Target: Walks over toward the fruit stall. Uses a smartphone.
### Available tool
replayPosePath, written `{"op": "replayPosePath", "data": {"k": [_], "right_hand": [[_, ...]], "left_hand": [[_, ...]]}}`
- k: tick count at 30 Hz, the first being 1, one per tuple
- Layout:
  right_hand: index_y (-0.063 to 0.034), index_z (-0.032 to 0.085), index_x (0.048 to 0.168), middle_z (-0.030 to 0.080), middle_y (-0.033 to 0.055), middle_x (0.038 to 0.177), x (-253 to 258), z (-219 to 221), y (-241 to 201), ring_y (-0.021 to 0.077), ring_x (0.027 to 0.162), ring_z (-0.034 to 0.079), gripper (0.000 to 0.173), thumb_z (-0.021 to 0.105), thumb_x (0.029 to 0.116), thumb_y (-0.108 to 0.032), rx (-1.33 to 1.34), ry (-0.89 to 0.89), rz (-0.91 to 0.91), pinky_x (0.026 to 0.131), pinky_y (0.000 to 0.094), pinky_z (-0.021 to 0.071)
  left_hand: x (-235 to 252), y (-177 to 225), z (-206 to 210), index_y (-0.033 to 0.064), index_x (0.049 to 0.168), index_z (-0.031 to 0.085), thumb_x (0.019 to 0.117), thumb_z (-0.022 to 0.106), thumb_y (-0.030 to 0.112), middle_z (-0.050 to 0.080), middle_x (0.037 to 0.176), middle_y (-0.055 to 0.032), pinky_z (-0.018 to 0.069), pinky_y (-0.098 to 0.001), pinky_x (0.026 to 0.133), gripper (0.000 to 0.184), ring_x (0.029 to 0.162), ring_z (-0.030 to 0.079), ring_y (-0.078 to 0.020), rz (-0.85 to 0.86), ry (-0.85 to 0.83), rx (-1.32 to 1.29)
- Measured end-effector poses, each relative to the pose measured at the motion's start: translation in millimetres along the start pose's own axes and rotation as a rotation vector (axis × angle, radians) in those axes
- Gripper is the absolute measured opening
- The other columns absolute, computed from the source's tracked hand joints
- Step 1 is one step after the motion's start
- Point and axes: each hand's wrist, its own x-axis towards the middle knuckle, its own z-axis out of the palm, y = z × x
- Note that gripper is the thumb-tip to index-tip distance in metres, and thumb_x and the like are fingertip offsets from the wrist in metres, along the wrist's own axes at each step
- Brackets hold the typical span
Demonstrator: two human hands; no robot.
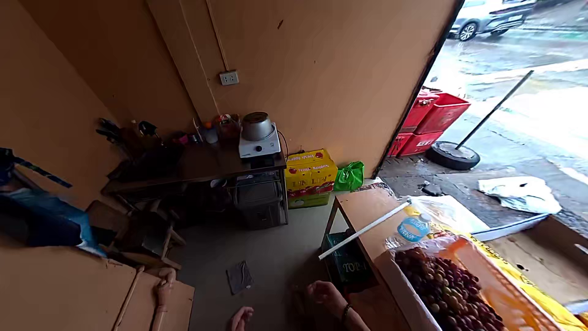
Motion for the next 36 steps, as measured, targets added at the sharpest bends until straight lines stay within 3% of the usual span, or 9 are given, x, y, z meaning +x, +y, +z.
{"op": "replayPosePath", "data": {"k": [3,6,8,13,18,28,31,34,36], "right_hand": [[0.0048,0.069,0.100,0.072,0.0149,0.106,120,-35,-26,0.0205,0.101,0.069,0.015,0.057,0.0953,-0.002,-0.016,0.177,-0.187,0.092,0.0381,0.0562],[0.0008,0.065,0.124,0.067,0.0184,0.125,257,-84,-95,0.0286,0.113,0.067,0.032,0.064,0.0978,-0.018,-0.177,0.215,-0.168,0.096,0.0457,0.0552],[-0.0009,0.061,0.132,0.063,0.0195,0.133,344,-103,-141,0.0318,0.122,0.062,0.043,0.068,0.0962,-0.023,-0.341,0.261,-0.135,0.101,0.0483,0.0509],[-0.0060,0.037,0.155,0.045,0.0221,0.153,527,-137,-228,0.0391,0.141,0.044,0.090,0.082,0.0820,-0.033,-0.754,0.300,-0.064,0.116,0.0548,0.0356],[-0.0049,0.018,0.162,0.029,0.0197,0.164,644,-142,-253,0.0343,0.153,0.025,0.123,0.092,0.0695,-0.038,-0.975,0.182,-0.053,0.123,0.0536,0.0224],[-0.0077,0.038,0.155,0.058,0.0161,0.142,670,-130,-264,0.0334,0.135,0.051,0.104,0.086,0.0684,-0.039,-1.022,0.085,0.041,0.113,0.0473,0.0391],[-0.0078,0.040,0.154,0.062,0.0130,0.136,633,-121,-266,0.0312,0.127,0.057,0.106,0.087,0.0667,-0.046,-0.916,0.144,0.121,0.109,0.0463,0.0440],[-0.0054,0.043,0.152,0.065,0.0104,0.133,573,-115,-263,0.0302,0.125,0.059,0.108,0.089,0.0646,-0.048,-0.802,0.333,0.155,0.107,0.0473,0.0463],[-0.0028,0.045,0.150,0.067,0.0098,0.131,533,-117,-267,0.0289,0.124,0.061,0.110,0.092,0.0601,-0.047,-0.717,0.590,0.149,0.108,0.0478,0.0473]], "left_hand": [[117,10,-28,-0.0023,0.134,0.058,0.1046,0.026,0.021,0.068,0.117,-0.0185,0.0533,-0.0464,0.088,0.050,0.104,0.066,-0.0276,-0.045,0.029,-0.140],[223,49,-28,-0.0064,0.119,0.066,0.1111,0.022,0.033,0.070,0.113,-0.0203,0.0529,-0.0466,0.089,0.059,0.103,0.066,-0.0285,-0.209,0.070,-0.294],[276,64,-23,-0.0078,0.104,0.069,0.1110,0.028,0.028,0.072,0.103,-0.0163,0.0562,-0.0403,0.086,0.055,0.094,0.068,-0.0226,-0.217,0.047,-0.357],[396,117,-21,-0.0065,0.127,0.056,0.1084,0.031,0.013,0.071,0.106,-0.0168,0.0592,-0.0391,0.082,0.037,0.093,0.071,-0.0241,-0.264,-0.081,-0.761],[533,125,-46,-0.0044,0.131,0.054,0.1076,0.030,0.010,0.071,0.108,-0.0183,0.0584,-0.0396,0.081,0.036,0.093,0.071,-0.0258,-0.382,-0.133,-0.942],[687,156,-71,0.0023,0.154,0.031,0.1038,0.015,0.035,0.044,0.154,-0.0189,0.0405,-0.0507,0.111,0.062,0.142,0.045,-0.0301,-0.368,-0.380,-1.250],[687,184,-77,0.0036,0.154,0.025,0.1004,0.032,0.050,0.042,0.152,-0.0188,0.0405,-0.0531,0.111,0.071,0.138,0.046,-0.0310,-0.496,-0.391,-1.419],[669,203,-80,0.0044,0.149,0.033,0.0802,0.067,0.070,0.057,0.141,-0.0146,0.0455,-0.0540,0.107,0.101,0.129,0.056,-0.0295,-0.486,-0.556,-1.315],[672,220,-71,0.0026,0.149,0.030,0.0765,0.066,0.077,0.059,0.139,-0.0116,0.0471,-0.0492,0.107,0.109,0.127,0.058,-0.0249,-0.387,-0.709,-1.170]]}}
